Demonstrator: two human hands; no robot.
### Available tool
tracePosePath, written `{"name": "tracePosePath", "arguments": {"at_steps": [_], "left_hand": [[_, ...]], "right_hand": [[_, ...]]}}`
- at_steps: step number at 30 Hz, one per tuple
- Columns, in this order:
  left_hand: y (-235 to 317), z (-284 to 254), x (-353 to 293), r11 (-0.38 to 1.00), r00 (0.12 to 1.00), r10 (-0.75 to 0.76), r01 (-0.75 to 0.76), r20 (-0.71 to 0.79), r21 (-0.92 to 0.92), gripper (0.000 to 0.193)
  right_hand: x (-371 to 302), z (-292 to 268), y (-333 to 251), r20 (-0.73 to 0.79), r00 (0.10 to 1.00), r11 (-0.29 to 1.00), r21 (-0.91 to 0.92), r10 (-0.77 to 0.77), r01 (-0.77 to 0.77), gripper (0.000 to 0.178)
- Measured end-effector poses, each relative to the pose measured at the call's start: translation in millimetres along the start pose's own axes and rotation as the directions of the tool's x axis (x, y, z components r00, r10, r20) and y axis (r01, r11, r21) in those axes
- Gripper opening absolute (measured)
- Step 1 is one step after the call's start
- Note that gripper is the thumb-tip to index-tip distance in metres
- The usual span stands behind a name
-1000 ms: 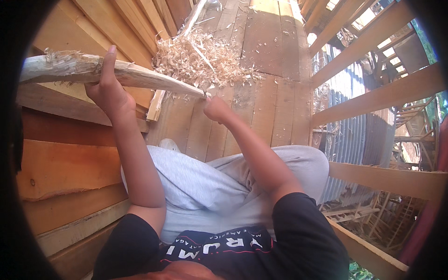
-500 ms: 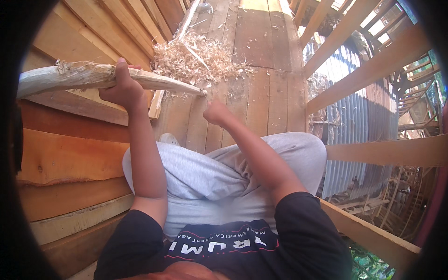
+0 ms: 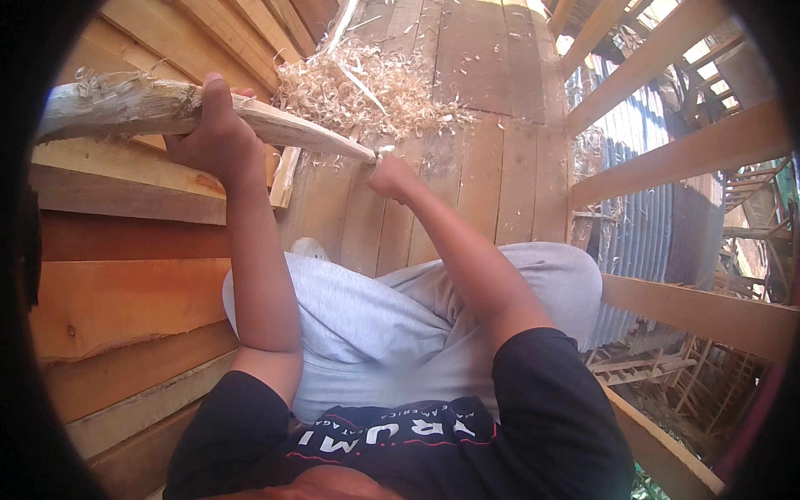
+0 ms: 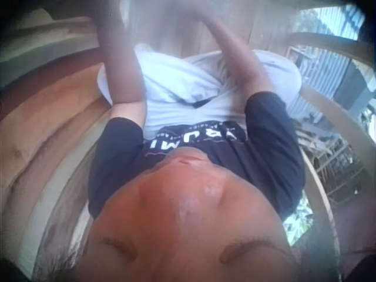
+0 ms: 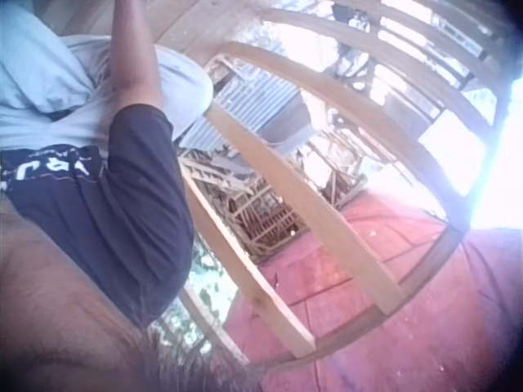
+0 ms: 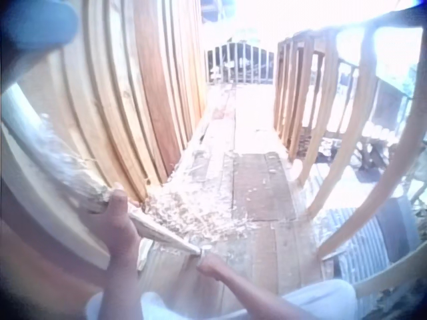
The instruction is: The person sits cross-legged on a wooden floor and uses a small knife to shave and shape a curved piece of wood. Wood shavings accumulate on the floor as the person repeatedly rotates the wood and continues carving along its length.
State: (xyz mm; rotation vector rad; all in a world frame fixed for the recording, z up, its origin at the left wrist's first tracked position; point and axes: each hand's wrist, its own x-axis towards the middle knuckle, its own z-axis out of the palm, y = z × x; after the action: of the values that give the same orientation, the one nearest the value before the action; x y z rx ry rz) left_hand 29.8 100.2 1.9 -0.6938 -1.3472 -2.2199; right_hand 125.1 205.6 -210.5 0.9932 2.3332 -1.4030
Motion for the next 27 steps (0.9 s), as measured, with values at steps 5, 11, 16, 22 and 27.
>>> {"name": "tracePosePath", "arguments": {"at_steps": [5,11,16,22,27], "left_hand": [[3.7,-6.7,-1.7,1.000,1.000,-0.007,0.007,-0.024,0.000,0.024],[3.7,-16.2,-0.8,0.999,0.998,-0.047,0.048,-0.030,0.022,0.020],[4.2,-6.0,-2.1,1.000,1.000,-0.008,0.008,0.004,-0.007,0.019],[-1.9,-5.6,2.1,0.999,1.000,0.017,-0.016,-0.013,0.030,0.022],[0.1,-6.6,-0.8,0.999,0.998,0.036,-0.034,-0.043,0.037,0.026]], "right_hand": [[-15.0,-1.6,8.7,0.020,1.000,1.000,-0.016,0.008,-0.008,0.046],[-55.1,-5.3,8.0,0.062,0.997,0.996,-0.082,0.050,-0.045,0.050],[-43.0,1.8,11.2,0.080,0.995,0.995,-0.080,0.068,-0.062,0.043],[-18.6,2.0,14.2,0.111,0.992,0.995,-0.082,0.062,-0.053,0.038],[-7.4,-1.6,5.0,0.104,0.992,0.997,-0.051,0.070,-0.065,0.042]]}}
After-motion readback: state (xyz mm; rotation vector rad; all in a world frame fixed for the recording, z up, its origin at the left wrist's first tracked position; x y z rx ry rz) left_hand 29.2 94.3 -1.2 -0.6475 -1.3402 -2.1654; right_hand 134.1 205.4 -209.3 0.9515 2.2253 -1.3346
